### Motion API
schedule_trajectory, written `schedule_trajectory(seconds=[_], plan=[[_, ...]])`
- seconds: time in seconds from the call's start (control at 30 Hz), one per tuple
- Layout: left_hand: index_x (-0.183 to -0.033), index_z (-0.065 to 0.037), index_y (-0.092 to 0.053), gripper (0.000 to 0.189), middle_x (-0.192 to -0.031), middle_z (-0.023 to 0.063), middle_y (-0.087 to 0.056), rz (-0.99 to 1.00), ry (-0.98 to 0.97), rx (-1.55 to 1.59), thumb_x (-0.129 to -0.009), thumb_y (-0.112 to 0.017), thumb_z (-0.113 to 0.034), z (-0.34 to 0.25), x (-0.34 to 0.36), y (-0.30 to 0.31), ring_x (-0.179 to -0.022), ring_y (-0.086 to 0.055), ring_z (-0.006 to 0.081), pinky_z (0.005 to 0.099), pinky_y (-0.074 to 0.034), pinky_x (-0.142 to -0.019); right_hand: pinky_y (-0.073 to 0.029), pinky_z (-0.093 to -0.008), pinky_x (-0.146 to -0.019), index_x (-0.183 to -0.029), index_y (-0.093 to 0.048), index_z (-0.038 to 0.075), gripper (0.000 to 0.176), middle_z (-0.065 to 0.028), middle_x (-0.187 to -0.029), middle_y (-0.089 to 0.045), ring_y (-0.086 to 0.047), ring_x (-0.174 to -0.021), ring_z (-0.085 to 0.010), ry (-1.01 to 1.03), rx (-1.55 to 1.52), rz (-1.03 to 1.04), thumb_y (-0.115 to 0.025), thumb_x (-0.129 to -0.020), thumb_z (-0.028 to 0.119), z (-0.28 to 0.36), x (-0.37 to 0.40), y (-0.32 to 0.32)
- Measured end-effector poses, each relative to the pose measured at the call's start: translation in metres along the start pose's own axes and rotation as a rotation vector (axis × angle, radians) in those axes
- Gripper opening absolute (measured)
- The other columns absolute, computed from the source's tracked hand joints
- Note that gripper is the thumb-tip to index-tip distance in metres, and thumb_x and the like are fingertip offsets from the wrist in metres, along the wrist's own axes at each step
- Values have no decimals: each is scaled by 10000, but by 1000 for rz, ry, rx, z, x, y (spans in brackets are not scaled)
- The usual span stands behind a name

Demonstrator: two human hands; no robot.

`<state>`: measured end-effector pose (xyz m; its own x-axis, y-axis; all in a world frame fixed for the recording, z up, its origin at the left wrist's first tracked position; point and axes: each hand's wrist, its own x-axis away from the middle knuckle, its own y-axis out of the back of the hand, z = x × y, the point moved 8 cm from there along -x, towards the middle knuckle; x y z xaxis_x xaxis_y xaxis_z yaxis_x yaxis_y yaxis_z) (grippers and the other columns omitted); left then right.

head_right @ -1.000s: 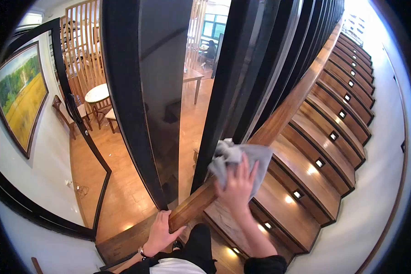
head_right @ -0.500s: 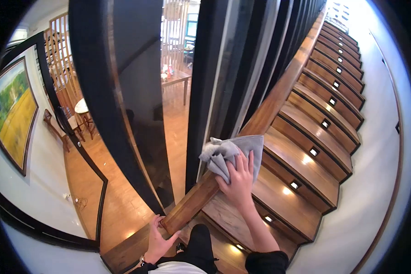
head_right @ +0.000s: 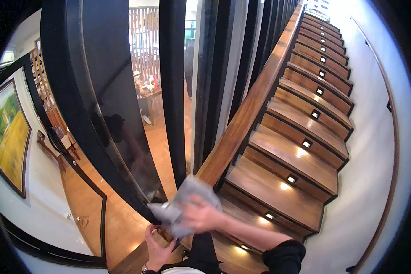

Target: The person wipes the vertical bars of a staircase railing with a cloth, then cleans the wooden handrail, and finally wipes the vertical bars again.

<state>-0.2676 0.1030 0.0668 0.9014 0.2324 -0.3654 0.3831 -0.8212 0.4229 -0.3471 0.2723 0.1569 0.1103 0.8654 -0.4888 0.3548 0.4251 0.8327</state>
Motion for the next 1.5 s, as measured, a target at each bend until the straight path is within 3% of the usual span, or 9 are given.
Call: schedule_trajectory(seconds=[0.13, 0.2, 0.4, 0.6, 0.77, 0.83, 1.03, 1.23, 1.5], plan=[[-1296, 2, -495, 733, -1166, 174, -512, 25, -115, -167, -676, -861, -137, -32, -14, 2, -1090, -518, 336, 433, -436, -958, -246, -661, -1120, -1072, -707, 223, 587, -112, -1238, -568, -463, -1271, -411, -276, 402, -109, -818, -504, 319, -169, 36, 75], [-1303, 0, -495, 722, -1159, 184, -512, 52, -122, -145, -704, -854, -182, -31, -16, 1, -1085, -518, 349, 435, -441, -947, -262, -558, -1157, -1149, -669, 108, 562, -198, -1309, -518, -366, -1334, -456, -647, 297, -213, -766, -606, 214, -249, 50, 133], [-1312, 6, -483, 723, -1130, 189, -514, 99, -132, -147, -726, -845, -214, -26, -18, 1, -1058, -528, 355, 424, -465, -910, -202, -570, -1173, -1295, -586, 19, 461, -308, -1493, -365, -337, -1392, -463, -959, 369, -447, -599, -906, 265, -416, 65, 216], [-1312, 22, -444, 733, -1114, 198, -515, 142, -157, -212, -724, -832, -181, -33, -23, -4, -1019, -543, 368, 431, -472, -879, -164, -654, -1153, -1278, -586, -17, 550, -306, -1503, -359, -233, -1465, -413, -1223, 836, -13, -528, -927, 403, -389, 24, 189], [-1323, 42, -437, 733, -1110, 239, -538, 171, -116, -189, -763, -785, -277, -35, -30, -11, -1028, -552, 405, 461, -465, -895, -220, -695, -1106, -1357, -518, 2, 625, -333, -1502, -307, -157, -1452, -510, -1342, 792, 15, -566, -898, 423, -314, 12, 149], [-1339, 59, -458, 719, -1199, 318, -571, 215, 18, -162, -852, -713, -403, -33, -30, -9, -1121, -553, 474, 492, -451, -959, -239, -692, -1100, -1365, -505, -3, 628, -341, -1494, -315, -169, -1447, -514, -1317, 788, -24, -567, -900, 414, -336, 17, 160], [-1388, 30, -429, 742, -1251, 308, -555, 312, 75, -222, -856, -709, -406, -30, -34, -13, -1161, -537, 466, 487, -436, -992, -316, -645, -1091, -1327, -511, -41, 556, -347, -1454, -365, -294, -1406, -485, -1151, 651, -316, -539, -930, 346, -475, 71, 239], [-1390, 21, -424, 753, -1267, 317, -543, 309, 38, -226, -849, -714, -416, -26, -36, -19, -1166, -525, 484, 510, -426, -1001, -208, -689, -1117, -1242, -613, -21, 492, -311, -1527, -302, -207, -1460, -468, -1291, 817, 229, -546, -910, 335, -400, 13, 181], [-1394, 34, -402, 799, -1245, 341, -536, 291, -25, -409, -827, -709, -438, -14, -28, -25, -1142, -521, 501, 543, -409, -991, -272, -671, -1102, -1399, -482, 65, 560, -305, -1533, -285, -209, -1447, -496, -1416, 792, -110, -535, -927, 362, -489, 42, 235]])
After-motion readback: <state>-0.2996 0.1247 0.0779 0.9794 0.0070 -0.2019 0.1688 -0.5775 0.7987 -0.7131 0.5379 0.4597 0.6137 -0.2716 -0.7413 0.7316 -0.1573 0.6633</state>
